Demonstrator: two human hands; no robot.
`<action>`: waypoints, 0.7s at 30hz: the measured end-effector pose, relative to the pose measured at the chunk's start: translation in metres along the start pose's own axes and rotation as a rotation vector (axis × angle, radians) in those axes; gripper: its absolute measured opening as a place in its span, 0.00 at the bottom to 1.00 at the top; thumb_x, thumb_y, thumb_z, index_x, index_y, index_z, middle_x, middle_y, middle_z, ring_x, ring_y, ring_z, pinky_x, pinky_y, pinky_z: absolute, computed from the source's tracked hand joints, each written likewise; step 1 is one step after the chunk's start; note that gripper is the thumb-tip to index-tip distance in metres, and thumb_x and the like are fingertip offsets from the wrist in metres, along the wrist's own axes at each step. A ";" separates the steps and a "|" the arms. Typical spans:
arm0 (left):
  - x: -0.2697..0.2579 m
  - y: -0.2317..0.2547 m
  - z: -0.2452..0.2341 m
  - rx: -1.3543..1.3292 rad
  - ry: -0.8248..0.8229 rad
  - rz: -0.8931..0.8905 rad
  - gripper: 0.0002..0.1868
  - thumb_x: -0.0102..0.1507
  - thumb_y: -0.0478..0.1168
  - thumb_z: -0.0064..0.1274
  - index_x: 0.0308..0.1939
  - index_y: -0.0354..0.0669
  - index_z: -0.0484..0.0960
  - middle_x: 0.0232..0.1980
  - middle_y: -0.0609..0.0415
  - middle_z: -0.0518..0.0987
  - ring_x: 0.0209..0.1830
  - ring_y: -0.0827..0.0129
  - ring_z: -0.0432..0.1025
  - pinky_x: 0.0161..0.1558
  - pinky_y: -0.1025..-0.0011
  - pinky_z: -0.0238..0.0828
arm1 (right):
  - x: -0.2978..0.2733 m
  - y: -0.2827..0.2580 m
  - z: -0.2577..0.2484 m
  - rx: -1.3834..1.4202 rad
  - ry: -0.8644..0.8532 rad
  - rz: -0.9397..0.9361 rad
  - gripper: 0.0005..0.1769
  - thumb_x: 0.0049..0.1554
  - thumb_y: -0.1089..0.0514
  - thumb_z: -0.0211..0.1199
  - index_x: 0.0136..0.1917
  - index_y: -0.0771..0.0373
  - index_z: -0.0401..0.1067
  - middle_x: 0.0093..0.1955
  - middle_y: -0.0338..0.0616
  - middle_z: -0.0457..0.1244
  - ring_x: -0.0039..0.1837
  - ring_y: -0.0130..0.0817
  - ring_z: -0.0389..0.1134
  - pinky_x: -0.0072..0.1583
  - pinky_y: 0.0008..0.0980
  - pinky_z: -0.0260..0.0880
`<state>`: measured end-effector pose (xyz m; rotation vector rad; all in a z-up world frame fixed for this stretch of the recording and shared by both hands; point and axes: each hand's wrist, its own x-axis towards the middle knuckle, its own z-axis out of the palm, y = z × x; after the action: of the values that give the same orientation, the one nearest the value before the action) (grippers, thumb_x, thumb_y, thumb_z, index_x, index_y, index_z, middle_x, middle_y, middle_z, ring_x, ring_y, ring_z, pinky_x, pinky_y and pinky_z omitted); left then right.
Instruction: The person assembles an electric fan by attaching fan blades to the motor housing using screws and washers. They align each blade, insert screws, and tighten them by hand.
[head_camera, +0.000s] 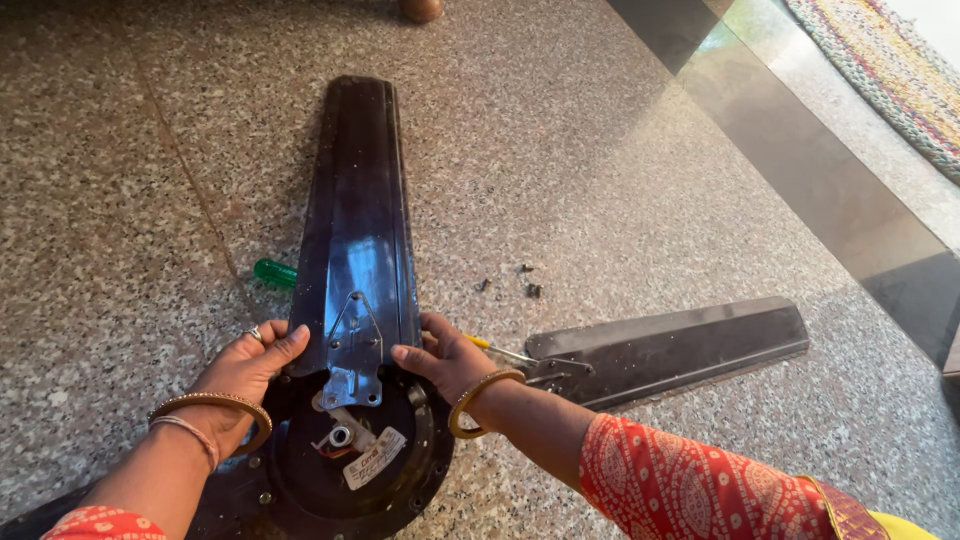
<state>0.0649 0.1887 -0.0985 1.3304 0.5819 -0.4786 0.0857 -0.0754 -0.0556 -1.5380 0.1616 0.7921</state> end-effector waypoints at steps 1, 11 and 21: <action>-0.002 -0.001 0.000 0.000 0.004 0.002 0.13 0.64 0.51 0.56 0.45 0.50 0.78 0.46 0.63 0.80 0.55 0.74 0.68 0.62 0.69 0.56 | -0.001 0.000 0.001 -0.016 -0.002 -0.001 0.30 0.59 0.52 0.62 0.71 0.59 0.60 0.66 0.50 0.68 0.67 0.37 0.69 0.67 0.36 0.70; -0.025 -0.007 -0.009 -0.118 0.002 0.023 0.11 0.65 0.47 0.55 0.46 0.46 0.77 0.45 0.60 0.81 0.48 0.73 0.70 0.55 0.69 0.66 | 0.005 0.008 0.010 -0.038 -0.071 -0.088 0.33 0.58 0.53 0.64 0.73 0.61 0.59 0.66 0.50 0.67 0.68 0.35 0.67 0.70 0.37 0.67; -0.046 -0.010 -0.013 -0.114 0.089 -0.054 0.11 0.66 0.47 0.54 0.47 0.47 0.76 0.46 0.56 0.82 0.50 0.72 0.73 0.57 0.69 0.67 | 0.003 0.011 0.017 -0.030 -0.201 -0.189 0.30 0.60 0.56 0.62 0.73 0.64 0.61 0.67 0.44 0.66 0.71 0.32 0.65 0.73 0.35 0.64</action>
<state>0.0220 0.1999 -0.0784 1.2341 0.7107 -0.4252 0.0757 -0.0606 -0.0649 -1.4669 -0.1422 0.7946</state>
